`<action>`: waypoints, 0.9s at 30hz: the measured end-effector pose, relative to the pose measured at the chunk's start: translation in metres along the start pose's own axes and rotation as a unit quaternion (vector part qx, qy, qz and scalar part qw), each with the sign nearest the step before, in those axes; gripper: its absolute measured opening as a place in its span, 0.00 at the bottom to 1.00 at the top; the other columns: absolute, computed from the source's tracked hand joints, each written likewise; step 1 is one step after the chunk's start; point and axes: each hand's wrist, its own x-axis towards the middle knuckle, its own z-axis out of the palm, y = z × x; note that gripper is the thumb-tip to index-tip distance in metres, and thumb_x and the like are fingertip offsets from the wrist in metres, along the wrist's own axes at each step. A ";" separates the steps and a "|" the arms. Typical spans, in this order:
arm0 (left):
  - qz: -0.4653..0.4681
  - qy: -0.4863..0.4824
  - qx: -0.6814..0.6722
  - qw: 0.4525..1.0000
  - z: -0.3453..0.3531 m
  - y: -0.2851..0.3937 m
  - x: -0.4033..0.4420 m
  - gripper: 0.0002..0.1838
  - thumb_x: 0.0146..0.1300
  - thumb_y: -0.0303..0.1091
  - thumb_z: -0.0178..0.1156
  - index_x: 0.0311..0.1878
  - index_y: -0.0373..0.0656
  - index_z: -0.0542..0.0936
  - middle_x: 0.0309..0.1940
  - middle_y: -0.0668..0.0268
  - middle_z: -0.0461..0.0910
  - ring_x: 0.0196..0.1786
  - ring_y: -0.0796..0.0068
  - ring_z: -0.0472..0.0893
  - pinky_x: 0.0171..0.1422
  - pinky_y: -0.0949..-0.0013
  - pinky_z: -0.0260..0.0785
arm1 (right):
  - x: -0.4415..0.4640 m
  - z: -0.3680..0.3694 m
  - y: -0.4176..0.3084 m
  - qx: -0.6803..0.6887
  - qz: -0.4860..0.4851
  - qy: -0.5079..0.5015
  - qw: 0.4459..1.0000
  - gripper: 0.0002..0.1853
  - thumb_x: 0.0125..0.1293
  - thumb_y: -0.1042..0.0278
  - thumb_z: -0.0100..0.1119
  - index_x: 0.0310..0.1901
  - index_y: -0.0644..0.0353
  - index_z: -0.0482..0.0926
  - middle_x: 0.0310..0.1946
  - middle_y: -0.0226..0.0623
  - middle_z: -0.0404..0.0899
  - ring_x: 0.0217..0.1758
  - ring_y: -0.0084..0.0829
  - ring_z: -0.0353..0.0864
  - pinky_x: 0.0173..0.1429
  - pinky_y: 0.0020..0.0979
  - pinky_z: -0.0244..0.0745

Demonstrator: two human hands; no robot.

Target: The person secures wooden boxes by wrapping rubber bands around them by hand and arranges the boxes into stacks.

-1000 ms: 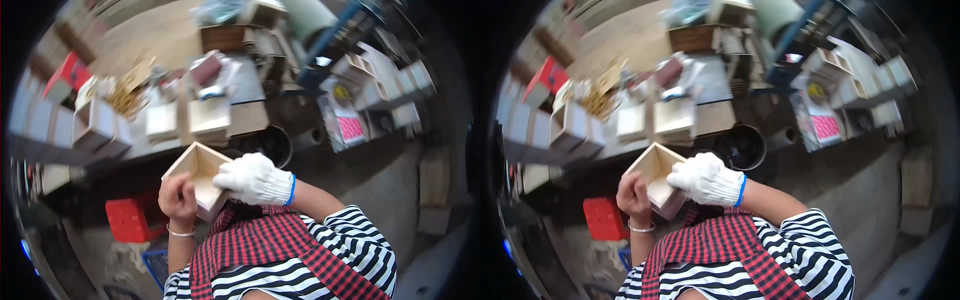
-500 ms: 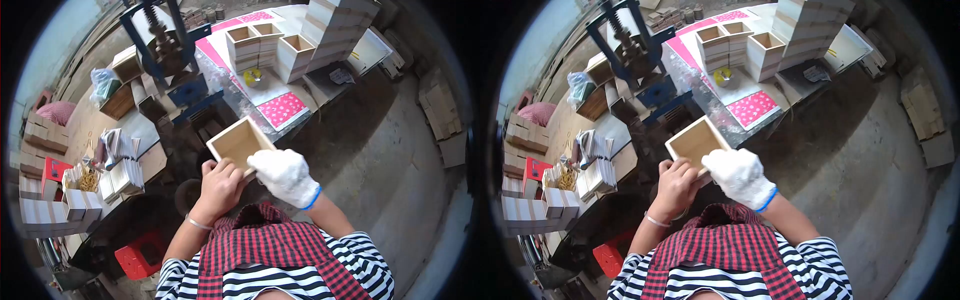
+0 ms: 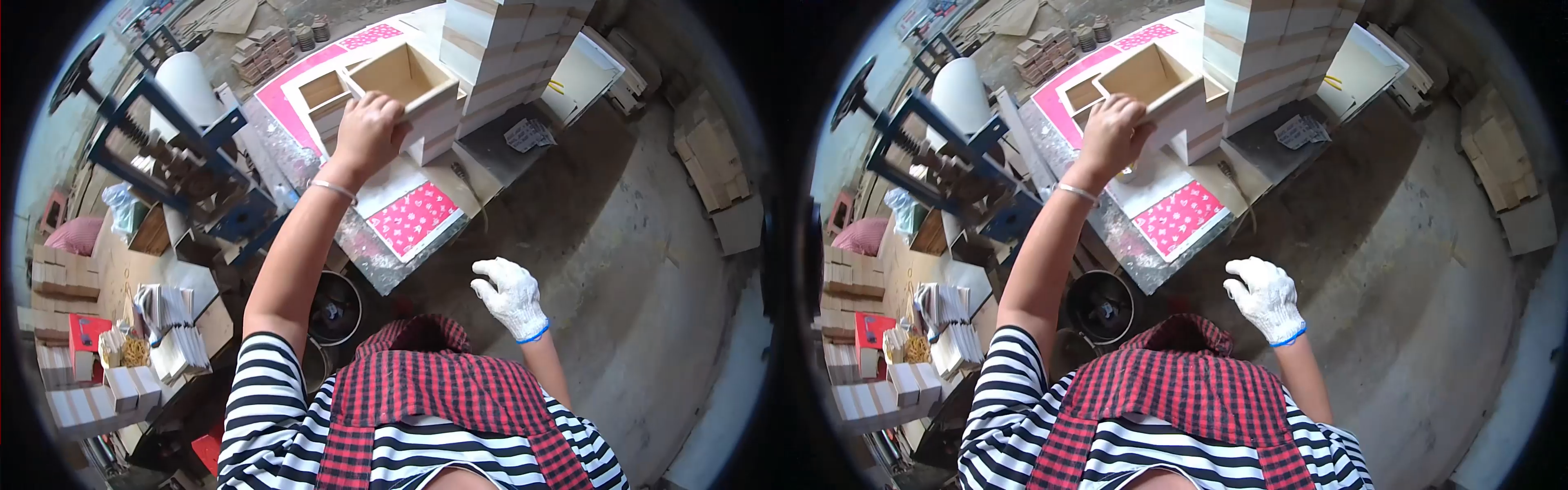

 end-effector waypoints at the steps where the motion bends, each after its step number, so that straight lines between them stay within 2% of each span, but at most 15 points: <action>1: 0.001 -0.003 -0.004 1.000 0.013 -0.009 0.016 0.11 0.49 0.36 0.63 0.34 0.43 0.75 0.34 0.63 0.76 0.45 0.61 0.74 0.47 0.61 0.64 | 0.005 0.000 0.010 -0.010 0.028 -0.013 0.999 0.11 0.50 0.67 0.62 0.37 0.55 0.78 0.30 0.38 0.78 0.35 0.41 0.78 0.39 0.36 0.73; 4: -0.004 -0.014 0.015 1.000 0.051 -0.026 0.053 0.09 0.48 0.38 0.63 0.30 0.47 0.76 0.32 0.67 0.76 0.44 0.66 0.74 0.46 0.63 0.63 | 0.019 0.001 0.036 -0.024 0.061 -0.020 0.998 0.10 0.51 0.64 0.61 0.36 0.54 0.78 0.30 0.37 0.77 0.35 0.40 0.78 0.39 0.37 0.73; 9: 0.003 -0.054 0.025 0.998 0.087 -0.033 0.084 0.11 0.49 0.37 0.63 0.33 0.44 0.76 0.34 0.65 0.77 0.45 0.63 0.74 0.47 0.61 0.64 | 0.039 -0.003 0.078 -0.022 0.099 -0.046 0.994 0.10 0.52 0.61 0.59 0.36 0.53 0.78 0.31 0.37 0.77 0.37 0.41 0.77 0.39 0.39 0.73; 13: -0.012 -0.080 0.042 0.996 0.097 -0.036 0.088 0.11 0.48 0.37 0.64 0.33 0.43 0.76 0.33 0.65 0.77 0.46 0.63 0.74 0.46 0.62 0.64 | 0.057 -0.005 0.118 -0.016 0.053 -0.080 0.995 0.10 0.53 0.61 0.59 0.37 0.52 0.78 0.31 0.37 0.77 0.37 0.42 0.77 0.39 0.40 0.73; 18: -0.023 -0.095 0.057 0.994 0.103 -0.031 0.097 0.11 0.48 0.36 0.64 0.33 0.43 0.76 0.33 0.65 0.77 0.46 0.63 0.74 0.47 0.62 0.64 | 0.083 -0.025 0.149 -0.014 0.045 -0.104 0.993 0.10 0.53 0.61 0.59 0.37 0.52 0.78 0.31 0.37 0.77 0.38 0.42 0.77 0.39 0.40 0.73; 21: -0.034 -0.110 0.068 0.991 0.107 -0.028 0.100 0.12 0.48 0.35 0.64 0.33 0.43 0.76 0.34 0.65 0.77 0.46 0.63 0.74 0.47 0.62 0.64 | 0.086 -0.025 0.165 -0.006 0.036 -0.085 0.996 0.10 0.53 0.60 0.58 0.37 0.52 0.78 0.32 0.37 0.77 0.38 0.42 0.77 0.39 0.41 0.73; 27: -0.015 -0.090 0.052 0.995 0.113 -0.028 0.101 0.10 0.47 0.38 0.64 0.30 0.45 0.75 0.32 0.67 0.76 0.45 0.65 0.74 0.46 0.63 0.63 | 0.087 -0.025 0.179 0.009 0.034 -0.112 0.993 0.10 0.53 0.60 0.58 0.37 0.52 0.78 0.32 0.37 0.77 0.38 0.42 0.77 0.39 0.41 0.73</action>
